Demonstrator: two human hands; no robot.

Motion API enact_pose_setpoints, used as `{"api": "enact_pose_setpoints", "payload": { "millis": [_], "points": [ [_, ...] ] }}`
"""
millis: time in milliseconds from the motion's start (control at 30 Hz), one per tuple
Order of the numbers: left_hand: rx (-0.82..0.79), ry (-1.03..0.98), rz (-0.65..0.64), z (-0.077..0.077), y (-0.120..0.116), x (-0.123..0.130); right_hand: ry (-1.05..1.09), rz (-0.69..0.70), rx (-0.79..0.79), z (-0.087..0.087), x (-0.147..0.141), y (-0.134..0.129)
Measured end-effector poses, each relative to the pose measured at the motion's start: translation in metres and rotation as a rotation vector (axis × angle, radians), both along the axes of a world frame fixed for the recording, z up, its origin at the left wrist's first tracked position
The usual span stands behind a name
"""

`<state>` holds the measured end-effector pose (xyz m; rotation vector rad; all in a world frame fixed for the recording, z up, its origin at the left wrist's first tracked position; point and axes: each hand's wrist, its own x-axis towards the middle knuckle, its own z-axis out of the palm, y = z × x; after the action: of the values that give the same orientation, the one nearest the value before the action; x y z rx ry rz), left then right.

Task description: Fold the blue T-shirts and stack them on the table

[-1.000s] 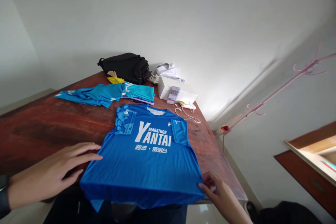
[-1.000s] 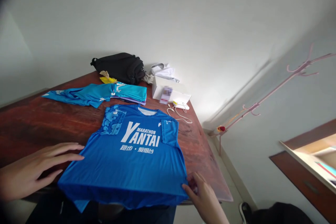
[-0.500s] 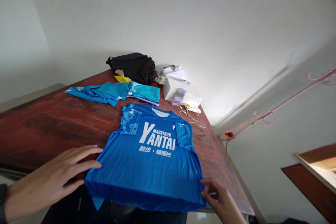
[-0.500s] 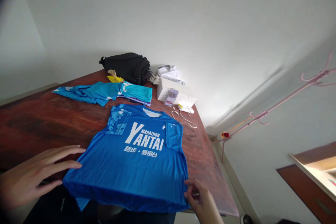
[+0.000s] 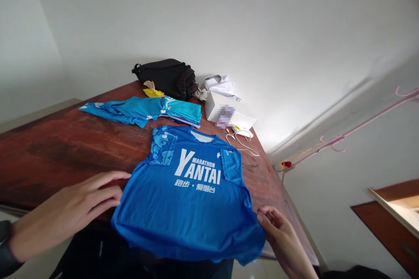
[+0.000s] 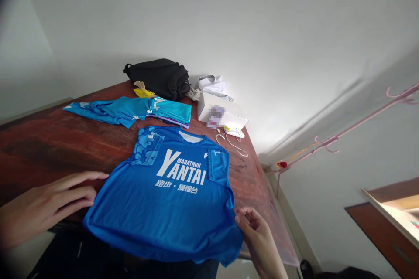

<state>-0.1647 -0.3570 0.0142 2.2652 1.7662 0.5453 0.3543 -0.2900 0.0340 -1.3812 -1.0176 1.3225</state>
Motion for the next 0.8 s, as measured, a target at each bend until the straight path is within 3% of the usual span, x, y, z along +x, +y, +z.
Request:
{"api": "enact_pose_setpoints", "payload": {
  "millis": [167,333,467,800],
  "points": [
    [-0.003,-0.026,-0.043,0.005,0.003,0.011,0.030,-0.026,0.035,0.004,-0.002,0.011],
    [0.048,0.024,-0.027,-0.019,-0.008,0.027,0.103,-0.035,0.039,-0.009,-0.002,0.014],
    [0.143,0.050,-0.023,-0.035,-0.015,0.026,0.127,-0.049,0.052,-0.011,0.000,0.016],
    [0.079,0.020,-0.034,-0.022,-0.017,0.025,0.154,-0.018,0.080,-0.011,0.005,0.031]
  ]
}}
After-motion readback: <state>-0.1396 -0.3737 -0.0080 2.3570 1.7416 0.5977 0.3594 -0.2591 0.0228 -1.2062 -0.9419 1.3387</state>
